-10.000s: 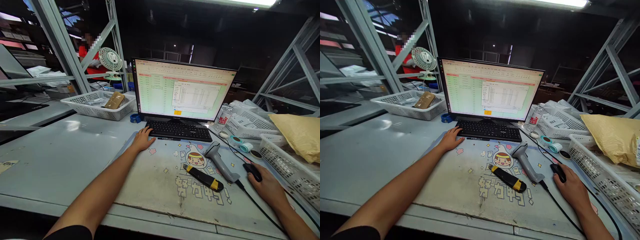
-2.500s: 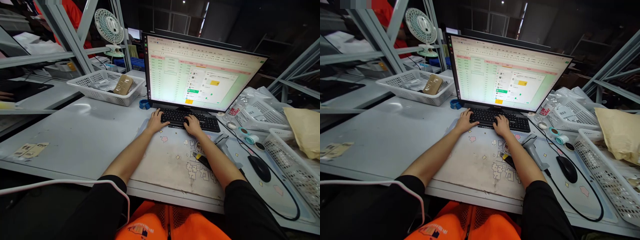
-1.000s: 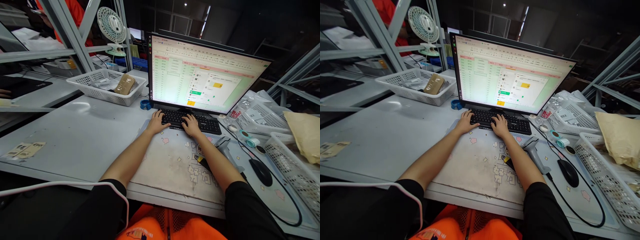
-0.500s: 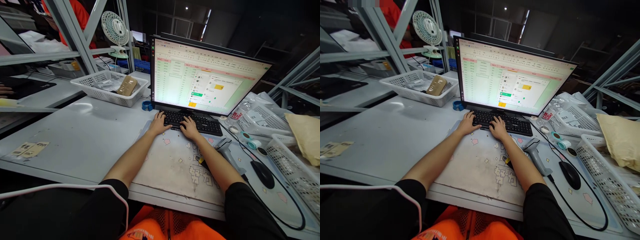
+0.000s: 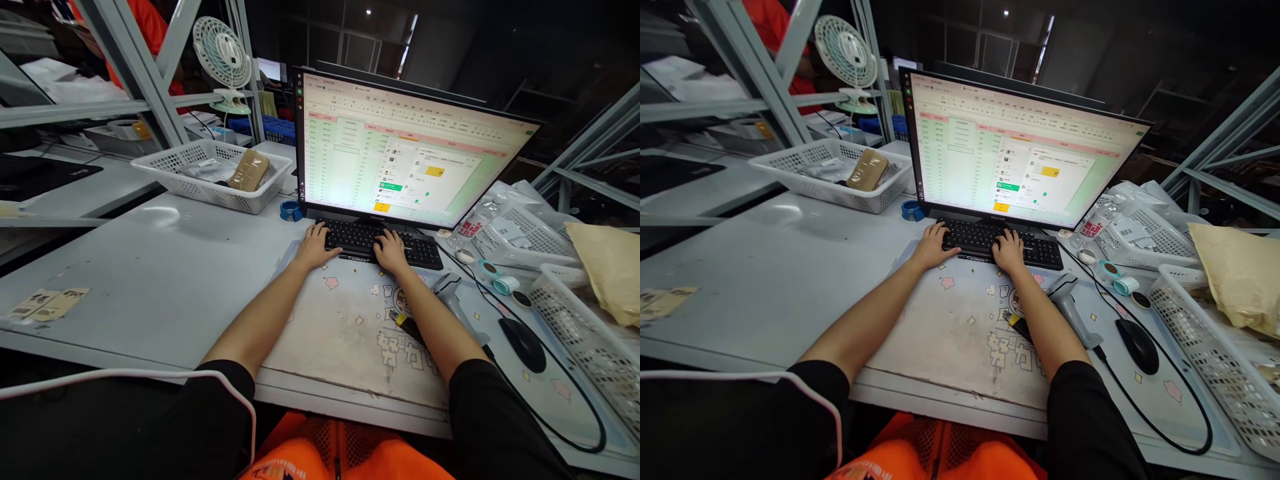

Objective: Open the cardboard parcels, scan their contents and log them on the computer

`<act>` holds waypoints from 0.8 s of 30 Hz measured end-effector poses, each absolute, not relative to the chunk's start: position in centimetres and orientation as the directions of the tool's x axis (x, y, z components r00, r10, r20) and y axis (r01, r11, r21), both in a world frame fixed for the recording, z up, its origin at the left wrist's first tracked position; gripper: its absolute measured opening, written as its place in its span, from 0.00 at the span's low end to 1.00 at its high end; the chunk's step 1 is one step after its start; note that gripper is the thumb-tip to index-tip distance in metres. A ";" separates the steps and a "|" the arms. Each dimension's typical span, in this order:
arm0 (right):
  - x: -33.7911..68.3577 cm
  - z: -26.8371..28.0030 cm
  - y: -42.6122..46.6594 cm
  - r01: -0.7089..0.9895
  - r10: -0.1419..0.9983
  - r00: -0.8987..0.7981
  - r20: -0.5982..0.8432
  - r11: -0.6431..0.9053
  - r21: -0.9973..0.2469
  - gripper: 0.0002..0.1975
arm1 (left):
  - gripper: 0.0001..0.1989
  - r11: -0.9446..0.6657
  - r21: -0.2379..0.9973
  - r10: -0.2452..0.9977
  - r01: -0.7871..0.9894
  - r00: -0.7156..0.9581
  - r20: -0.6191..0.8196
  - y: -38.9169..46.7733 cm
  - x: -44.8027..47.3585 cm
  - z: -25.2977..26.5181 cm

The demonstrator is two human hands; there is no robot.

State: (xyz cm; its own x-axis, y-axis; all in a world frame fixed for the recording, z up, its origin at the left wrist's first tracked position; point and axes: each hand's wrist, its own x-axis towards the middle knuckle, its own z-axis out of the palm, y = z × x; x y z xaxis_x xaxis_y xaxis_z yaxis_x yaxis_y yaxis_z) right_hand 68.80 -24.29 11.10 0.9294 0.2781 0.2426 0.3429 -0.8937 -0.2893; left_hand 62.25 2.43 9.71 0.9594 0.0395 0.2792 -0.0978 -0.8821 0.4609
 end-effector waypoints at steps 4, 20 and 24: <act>68.9 11.4 -22.7 0.403 0.342 0.907 0.245 -0.873 -0.274 0.25 | 0.38 -0.885 0.455 0.043 -0.098 0.956 0.290 2.4 62.3 9.6; 69.7 11.5 -27.0 0.325 0.220 0.918 0.331 -0.894 -0.308 0.30 | 0.37 -0.874 0.473 0.042 -0.113 0.951 0.305 2.6 62.5 9.4; 69.4 11.4 -27.9 0.318 0.211 0.916 0.341 -0.900 -0.298 0.32 | 0.38 -0.873 0.476 0.040 -0.109 0.956 0.291 2.6 62.5 9.5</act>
